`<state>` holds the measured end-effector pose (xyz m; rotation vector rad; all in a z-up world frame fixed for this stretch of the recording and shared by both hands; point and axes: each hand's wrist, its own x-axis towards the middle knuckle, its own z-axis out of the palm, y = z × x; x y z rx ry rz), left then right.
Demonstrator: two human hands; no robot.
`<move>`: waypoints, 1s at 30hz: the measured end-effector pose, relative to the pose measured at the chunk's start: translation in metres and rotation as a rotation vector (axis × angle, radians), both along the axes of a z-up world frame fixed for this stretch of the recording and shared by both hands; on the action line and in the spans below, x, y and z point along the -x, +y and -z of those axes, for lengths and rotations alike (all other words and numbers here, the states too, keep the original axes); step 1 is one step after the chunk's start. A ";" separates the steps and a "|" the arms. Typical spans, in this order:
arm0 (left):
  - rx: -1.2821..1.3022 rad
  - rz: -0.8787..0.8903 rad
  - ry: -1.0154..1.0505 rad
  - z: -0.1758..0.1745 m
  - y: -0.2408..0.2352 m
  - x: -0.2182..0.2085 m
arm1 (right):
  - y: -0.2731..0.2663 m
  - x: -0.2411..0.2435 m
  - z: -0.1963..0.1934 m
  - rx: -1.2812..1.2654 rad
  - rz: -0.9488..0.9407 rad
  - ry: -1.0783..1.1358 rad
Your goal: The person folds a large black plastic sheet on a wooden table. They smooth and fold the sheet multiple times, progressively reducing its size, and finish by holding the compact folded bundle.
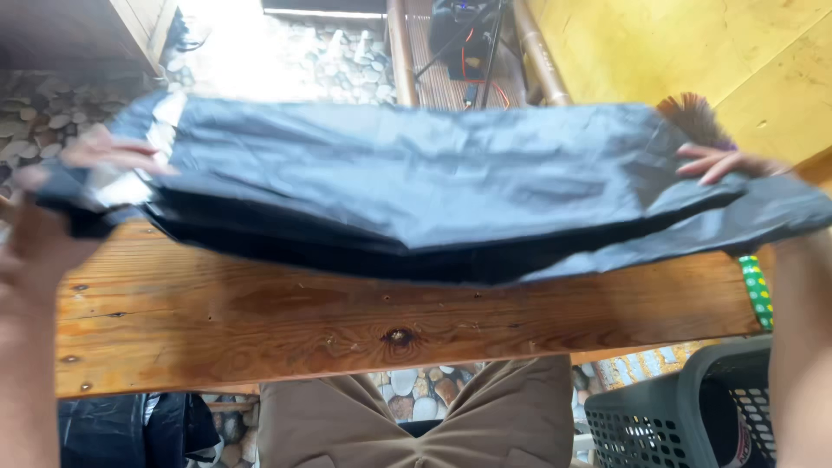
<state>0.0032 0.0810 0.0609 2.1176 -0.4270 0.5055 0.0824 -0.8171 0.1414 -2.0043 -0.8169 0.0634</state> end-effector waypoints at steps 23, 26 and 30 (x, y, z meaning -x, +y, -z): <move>-0.574 -0.049 -0.231 -0.030 -0.121 0.074 | 0.355 0.062 -0.009 0.893 0.054 0.024; -0.632 0.160 -0.180 -0.027 -0.160 0.084 | 0.379 0.054 0.058 0.824 0.044 -0.069; -0.727 0.207 -0.105 -0.005 -0.156 0.100 | 0.377 0.061 0.092 0.713 0.046 -0.199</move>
